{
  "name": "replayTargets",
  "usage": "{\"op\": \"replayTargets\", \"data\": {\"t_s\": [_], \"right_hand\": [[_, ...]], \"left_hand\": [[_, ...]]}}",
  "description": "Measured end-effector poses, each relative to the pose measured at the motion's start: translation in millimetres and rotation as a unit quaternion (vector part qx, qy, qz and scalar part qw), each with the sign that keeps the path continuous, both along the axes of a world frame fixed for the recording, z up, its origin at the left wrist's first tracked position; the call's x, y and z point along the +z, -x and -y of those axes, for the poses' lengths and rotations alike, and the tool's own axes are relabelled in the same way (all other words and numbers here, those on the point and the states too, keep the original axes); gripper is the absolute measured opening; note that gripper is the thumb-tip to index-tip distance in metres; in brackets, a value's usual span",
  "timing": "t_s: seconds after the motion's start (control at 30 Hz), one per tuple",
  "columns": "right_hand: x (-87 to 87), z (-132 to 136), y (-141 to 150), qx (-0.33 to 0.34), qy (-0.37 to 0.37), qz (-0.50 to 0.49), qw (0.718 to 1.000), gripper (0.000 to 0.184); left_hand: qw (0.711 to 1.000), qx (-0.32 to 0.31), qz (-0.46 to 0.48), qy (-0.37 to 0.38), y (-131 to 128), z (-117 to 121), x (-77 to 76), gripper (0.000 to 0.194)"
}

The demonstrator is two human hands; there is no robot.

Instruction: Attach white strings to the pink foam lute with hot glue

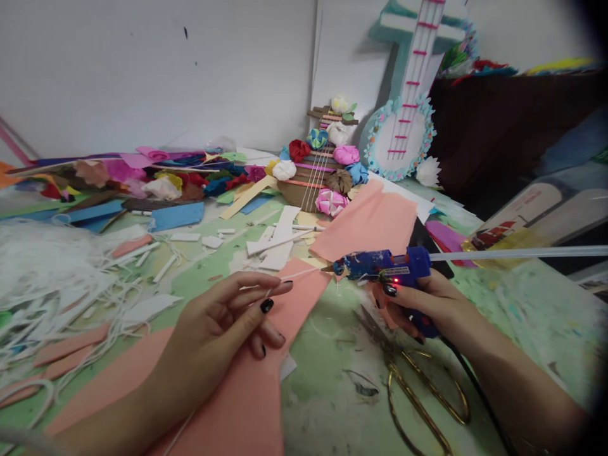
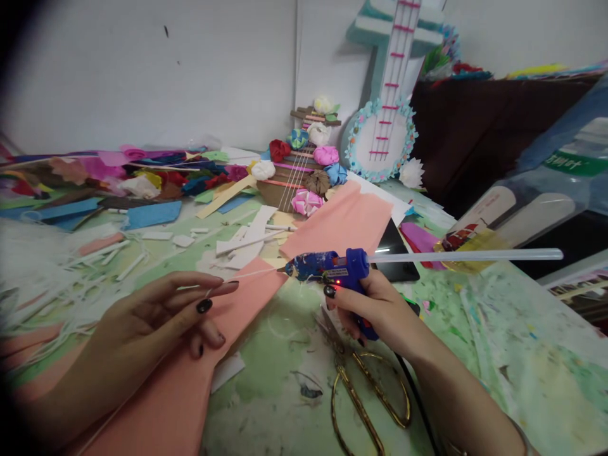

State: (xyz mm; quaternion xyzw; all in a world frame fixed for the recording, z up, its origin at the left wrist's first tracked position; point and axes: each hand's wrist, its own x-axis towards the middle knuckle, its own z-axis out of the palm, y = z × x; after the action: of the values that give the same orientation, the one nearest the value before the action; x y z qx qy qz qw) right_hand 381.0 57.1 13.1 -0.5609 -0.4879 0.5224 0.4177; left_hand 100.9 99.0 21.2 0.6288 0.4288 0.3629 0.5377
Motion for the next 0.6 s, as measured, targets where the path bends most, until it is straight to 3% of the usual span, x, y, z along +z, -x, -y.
{"op": "replayTargets", "data": {"t_s": [0.6], "right_hand": [[-4.6,-0.5,-3.7,0.028,-0.001,0.011,1.000,0.030]], "left_hand": [[1.000,0.005,-0.001,0.006,0.5,-1.6,-2.1,0.024]]}}
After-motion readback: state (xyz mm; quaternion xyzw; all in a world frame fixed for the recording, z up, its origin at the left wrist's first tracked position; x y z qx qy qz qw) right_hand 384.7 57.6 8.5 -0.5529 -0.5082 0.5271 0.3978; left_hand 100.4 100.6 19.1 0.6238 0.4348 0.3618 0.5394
